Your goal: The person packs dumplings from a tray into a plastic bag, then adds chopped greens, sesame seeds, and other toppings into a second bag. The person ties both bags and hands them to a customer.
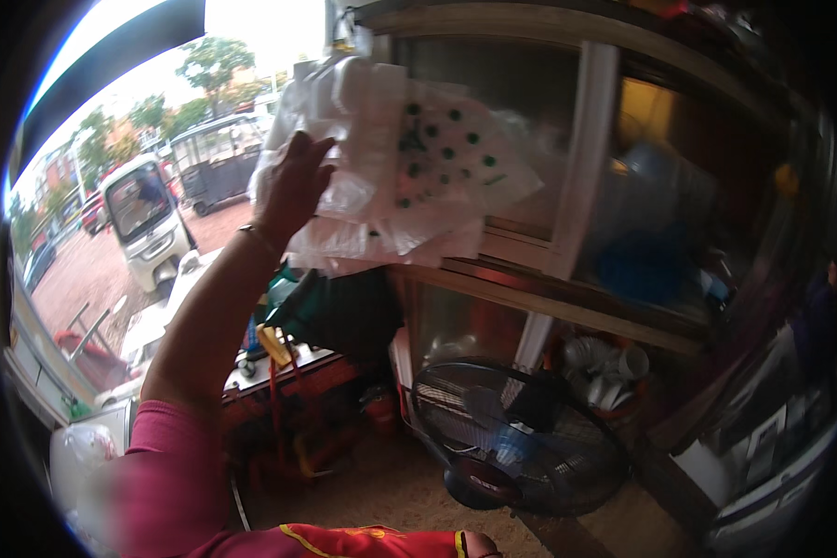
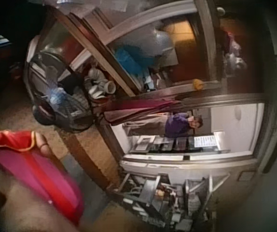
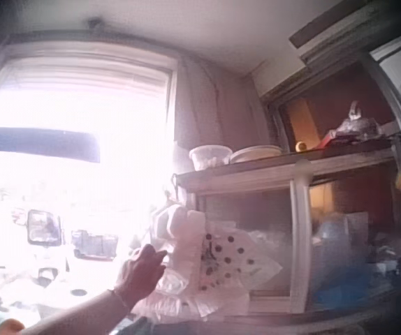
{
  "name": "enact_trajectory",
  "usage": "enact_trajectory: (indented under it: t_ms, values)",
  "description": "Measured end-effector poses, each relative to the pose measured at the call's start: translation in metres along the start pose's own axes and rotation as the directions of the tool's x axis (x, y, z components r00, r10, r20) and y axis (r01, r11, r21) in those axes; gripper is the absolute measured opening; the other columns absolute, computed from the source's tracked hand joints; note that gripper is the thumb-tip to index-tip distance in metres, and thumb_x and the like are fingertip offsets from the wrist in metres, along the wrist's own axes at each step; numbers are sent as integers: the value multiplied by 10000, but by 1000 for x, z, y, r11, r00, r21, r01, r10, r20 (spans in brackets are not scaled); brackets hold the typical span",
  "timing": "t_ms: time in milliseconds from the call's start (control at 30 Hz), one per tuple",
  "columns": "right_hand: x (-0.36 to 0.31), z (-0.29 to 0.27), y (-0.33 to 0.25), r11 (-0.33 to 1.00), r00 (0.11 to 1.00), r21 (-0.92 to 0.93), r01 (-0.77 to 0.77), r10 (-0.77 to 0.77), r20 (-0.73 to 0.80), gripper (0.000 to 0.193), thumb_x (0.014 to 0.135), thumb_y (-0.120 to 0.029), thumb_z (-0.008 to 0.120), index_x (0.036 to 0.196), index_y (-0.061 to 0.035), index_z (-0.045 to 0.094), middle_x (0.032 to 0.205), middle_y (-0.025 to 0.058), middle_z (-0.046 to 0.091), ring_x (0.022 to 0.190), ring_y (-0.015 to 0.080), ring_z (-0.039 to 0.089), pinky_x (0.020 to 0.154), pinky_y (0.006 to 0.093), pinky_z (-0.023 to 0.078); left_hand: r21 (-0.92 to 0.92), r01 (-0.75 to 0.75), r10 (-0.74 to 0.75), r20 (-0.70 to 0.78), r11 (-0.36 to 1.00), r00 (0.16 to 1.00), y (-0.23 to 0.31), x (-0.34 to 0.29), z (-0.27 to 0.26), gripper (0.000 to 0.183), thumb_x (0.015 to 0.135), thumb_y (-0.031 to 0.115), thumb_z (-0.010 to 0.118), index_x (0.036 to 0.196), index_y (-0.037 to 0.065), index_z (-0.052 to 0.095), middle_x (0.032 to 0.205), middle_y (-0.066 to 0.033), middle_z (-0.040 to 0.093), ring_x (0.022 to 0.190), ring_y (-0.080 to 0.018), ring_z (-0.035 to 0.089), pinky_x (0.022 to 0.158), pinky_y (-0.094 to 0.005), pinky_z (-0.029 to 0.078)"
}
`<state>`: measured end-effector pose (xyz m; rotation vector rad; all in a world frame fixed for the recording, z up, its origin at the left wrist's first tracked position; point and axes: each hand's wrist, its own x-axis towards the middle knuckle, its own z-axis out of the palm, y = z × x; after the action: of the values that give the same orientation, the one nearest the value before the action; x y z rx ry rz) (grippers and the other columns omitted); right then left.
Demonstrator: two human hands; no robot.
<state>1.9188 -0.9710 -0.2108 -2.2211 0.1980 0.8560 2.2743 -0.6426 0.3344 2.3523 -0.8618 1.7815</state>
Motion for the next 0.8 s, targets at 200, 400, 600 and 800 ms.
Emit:
enact_trajectory:
  t_ms: [200, 400, 600, 800]
  values:
    - [-8, 23, 20, 994, 995, -79, 77, -82, -62, 277, 916, -224, 470, 952, -23, 656, 943, 230, 673, 883, 410, 646, 745, 501, 496, 105, -29, 9, 183, 994, 983, -52, 13, 43, 269, 910, 11, 503, 1158, 44, 605, 1029, -169, 609, 1004, -315, 618, 811, -387, 518]
    - [-9, 27, 17, 996, 989, -66, 67, -74, -125, 293, 895, -194, 452, 974, -6, 662, 969, 234, 679, 927, 413, 651, 789, 499, 502, -150, 165, -154, 78, 975, 985, -68, 21, 36, 193, 935, 61, 520, 1087, 9, 626, 1025, -141, 633, 922, -306, 630, 807, -366, 504]
    - [-2, 28, 7, 992, 988, -104, 73, -86, -125, 285, 868, -189, 467, 970, -19, 671, 973, 224, 684, 930, 412, 653, 790, 494, 507, -560, 470, -487, 132, 683, 864, -63, 30, 16, 296, 941, 320, 579, 1093, 72, 634, 965, -5, 571, 769, -114, 474, 694, -292, 407]
    - [27, 34, -4, 966, 967, -134, 222, -235, -95, 271, 876, -222, 481, 941, -39, 670, 938, 220, 685, 894, 413, 658, 764, 495, 506, -297, 282, -165, 364, 912, 917, -24, 18, -29, 115, 894, 130, 599, 944, 29, 625, 1095, -72, 577, 915, -172, 584, 792, -312, 474]
